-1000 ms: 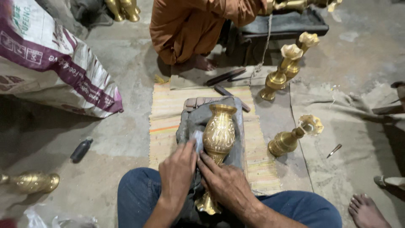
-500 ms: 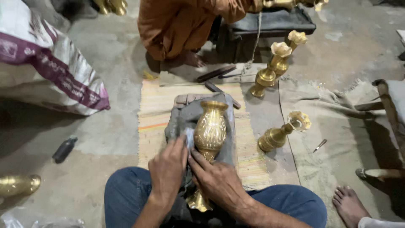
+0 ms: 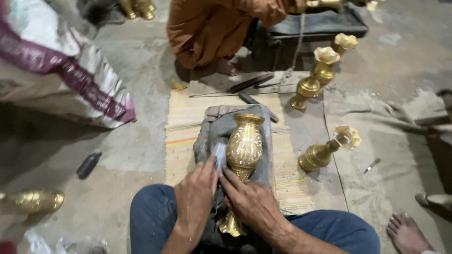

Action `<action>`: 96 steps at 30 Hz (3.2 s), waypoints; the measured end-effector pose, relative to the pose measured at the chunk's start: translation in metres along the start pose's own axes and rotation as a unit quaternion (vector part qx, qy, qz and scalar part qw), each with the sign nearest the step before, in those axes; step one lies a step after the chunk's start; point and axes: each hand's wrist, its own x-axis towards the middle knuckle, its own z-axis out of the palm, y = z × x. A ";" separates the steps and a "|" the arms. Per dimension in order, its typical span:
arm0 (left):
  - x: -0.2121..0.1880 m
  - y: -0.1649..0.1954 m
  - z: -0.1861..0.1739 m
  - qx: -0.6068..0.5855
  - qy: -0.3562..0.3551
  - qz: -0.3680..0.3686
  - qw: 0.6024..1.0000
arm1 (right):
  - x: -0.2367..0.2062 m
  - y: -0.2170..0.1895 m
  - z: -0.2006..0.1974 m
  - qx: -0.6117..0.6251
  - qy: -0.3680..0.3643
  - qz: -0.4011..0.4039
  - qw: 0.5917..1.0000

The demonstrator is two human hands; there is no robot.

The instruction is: The person sits on the floor and polishes an engraved brass vase, rubbing its surface with a small white abrasive pad held in the right hand while the left hand steadies and rotates the vase. The vase rests on a cloth-covered cushion, and the person occasionally pauses to rub the surface with a finger before resuming polishing.

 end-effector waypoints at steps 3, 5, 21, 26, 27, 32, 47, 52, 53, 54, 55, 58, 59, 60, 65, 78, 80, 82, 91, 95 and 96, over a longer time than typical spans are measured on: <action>0.000 -0.001 -0.001 -0.005 -0.025 -0.009 1.000 | -0.001 -0.001 0.002 -0.002 -0.006 0.004 1.000; -0.001 -0.002 -0.001 0.000 -0.035 -0.013 0.999 | 0.000 -0.001 0.005 -0.009 -0.019 0.012 1.000; 0.000 -0.004 0.006 -0.008 -0.015 -0.013 1.000 | 0.001 0.002 0.003 -0.006 -0.011 0.000 1.000; 0.003 -0.001 -0.001 -0.001 -0.016 -0.015 1.000 | 0.002 -0.001 0.004 0.010 0.003 -0.008 1.000; 0.001 0.000 -0.003 0.000 -0.003 -0.011 1.000 | 0.003 -0.001 0.003 0.003 -0.002 -0.005 1.000; -0.003 0.000 -0.001 -0.001 -0.017 -0.022 1.000 | 0.000 0.000 0.002 0.000 0.039 -0.018 0.999; 0.001 -0.004 0.006 0.013 -0.008 0.003 1.000 | 0.001 -0.002 0.004 0.015 -0.012 0.008 1.000; -0.007 -0.002 0.001 -0.026 -0.026 -0.022 0.999 | 0.000 -0.001 0.003 -0.006 -0.016 0.010 1.000; -0.009 -0.002 0.001 -0.021 -0.028 -0.020 0.999 | 0.000 -0.001 0.003 -0.013 -0.019 0.011 1.000; -0.007 -0.002 0.002 -0.015 -0.032 -0.020 0.999 | 0.000 -0.001 0.003 -0.011 -0.015 0.014 1.000; -0.007 -0.002 0.002 -0.009 -0.035 -0.021 0.999 | 0.000 -0.002 0.004 -0.007 -0.013 0.017 1.000; 0.003 -0.004 0.010 0.016 -0.017 -0.007 1.000 | 0.001 -0.003 0.004 0.012 -0.011 0.013 1.000; 0.005 -0.004 0.011 0.012 -0.011 -0.002 1.000 | 0.001 -0.003 0.004 0.018 -0.010 0.013 1.000; 0.002 -0.005 0.012 0.008 -0.007 0.002 1.000 | 0.000 -0.003 0.004 0.013 -0.018 0.015 1.000; -0.013 -0.005 0.007 -0.012 -0.023 -0.020 0.999 | -0.002 0.000 0.004 -0.002 -0.015 0.013 1.000; -0.016 -0.005 0.006 -0.013 -0.063 -0.048 0.997 | -0.003 -0.001 0.003 -0.015 -0.017 0.007 1.000; -0.014 -0.004 0.005 -0.001 -0.033 -0.024 0.999 | -0.003 -0.002 0.004 -0.010 0.001 -0.004 1.000; -0.004 -0.003 0.006 0.016 0.010 0.012 1.000 | -0.001 -0.003 0.004 -0.011 -0.015 0.003 1.000; -0.018 0.001 -0.006 -0.012 -0.005 -0.021 1.000 | -0.004 -0.001 0.005 -0.018 -0.013 0.009 1.000; 0.000 0.000 0.001 0.000 0.006 -0.011 1.000 | -0.003 -0.002 0.008 -0.008 0.005 -0.005 1.000; 0.003 0.000 0.002 -0.003 0.000 -0.012 1.000 | -0.004 -0.002 0.007 -0.002 -0.001 -0.003 1.000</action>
